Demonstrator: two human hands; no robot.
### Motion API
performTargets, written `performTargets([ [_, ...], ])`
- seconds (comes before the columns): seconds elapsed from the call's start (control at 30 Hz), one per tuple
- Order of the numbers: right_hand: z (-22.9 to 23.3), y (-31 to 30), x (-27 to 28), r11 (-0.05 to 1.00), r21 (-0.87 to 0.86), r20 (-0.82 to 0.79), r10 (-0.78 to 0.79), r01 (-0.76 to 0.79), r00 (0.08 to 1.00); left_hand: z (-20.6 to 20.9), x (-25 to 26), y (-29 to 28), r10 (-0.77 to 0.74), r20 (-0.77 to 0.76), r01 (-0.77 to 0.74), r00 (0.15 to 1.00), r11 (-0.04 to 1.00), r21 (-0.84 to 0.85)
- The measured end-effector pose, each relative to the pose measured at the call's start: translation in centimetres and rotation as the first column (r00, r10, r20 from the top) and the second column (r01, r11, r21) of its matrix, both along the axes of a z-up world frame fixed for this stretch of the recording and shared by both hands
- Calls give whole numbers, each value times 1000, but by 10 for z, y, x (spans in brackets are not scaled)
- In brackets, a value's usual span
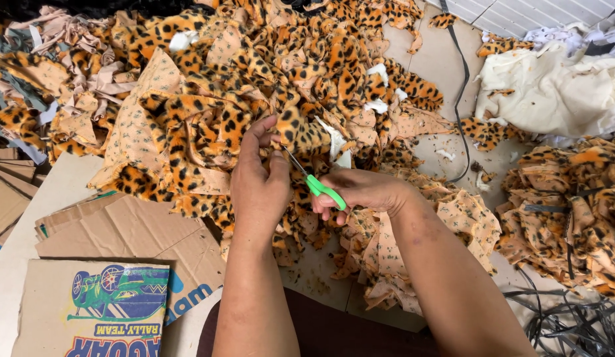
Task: The person cuts small pieces of leopard-print and patterned fabric from large scraps using green-handled scissors.
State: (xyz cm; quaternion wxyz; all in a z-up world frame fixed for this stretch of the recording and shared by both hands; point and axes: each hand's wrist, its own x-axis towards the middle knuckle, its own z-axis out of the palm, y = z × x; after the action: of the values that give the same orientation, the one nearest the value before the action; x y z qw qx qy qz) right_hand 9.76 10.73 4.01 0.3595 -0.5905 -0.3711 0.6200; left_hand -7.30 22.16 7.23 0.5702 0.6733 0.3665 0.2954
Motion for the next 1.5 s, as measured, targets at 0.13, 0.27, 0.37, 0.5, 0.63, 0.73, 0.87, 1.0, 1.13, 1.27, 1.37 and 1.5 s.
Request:
performTargets([
  [0.13,10,-5,0,1000,-16,24,25,-25,999,-2,2,1,11,44,-10,999,999,-43],
  [0.27,10,-12,2,998,-48,28,31,-29,999,-15,7,3,19,93,-13,996,997,-71],
  [0.37,10,-16,3,997,-41,31,67,-66,997,-38,15,7,54,184,-36,981,994,-101],
  [0.5,6,-22,5,998,5,-13,65,-65,998,-51,20,9,111,317,-69,942,988,-141],
  [0.63,7,-23,7,998,6,-21,70,-70,997,-49,21,7,165,403,-90,900,976,-199],
  [0.73,0,-24,6,995,-10,-20,96,-96,995,-55,25,5,138,427,-53,894,977,-206],
  [0.87,-1,-12,3,997,62,-56,50,-46,997,-28,17,-2,42,283,-11,958,994,-110],
  [1.0,-7,-5,2,994,109,-85,40,-30,996,-9,8,-1,-46,212,57,976,997,-43],
  [1.13,-13,-4,2,987,163,-107,-1,18,994,-23,8,1,-101,290,137,952,985,-107],
  [1.27,-27,-6,5,972,223,-120,-53,78,991,-34,11,3,-131,380,194,916,972,-134],
  [1.37,-27,-8,4,973,217,-112,-56,79,992,-34,12,3,-130,406,204,905,968,-144],
  [1.5,-24,-6,10,990,143,-157,20,3,987,-12,3,-3,-219,256,242,942,968,-61],
])
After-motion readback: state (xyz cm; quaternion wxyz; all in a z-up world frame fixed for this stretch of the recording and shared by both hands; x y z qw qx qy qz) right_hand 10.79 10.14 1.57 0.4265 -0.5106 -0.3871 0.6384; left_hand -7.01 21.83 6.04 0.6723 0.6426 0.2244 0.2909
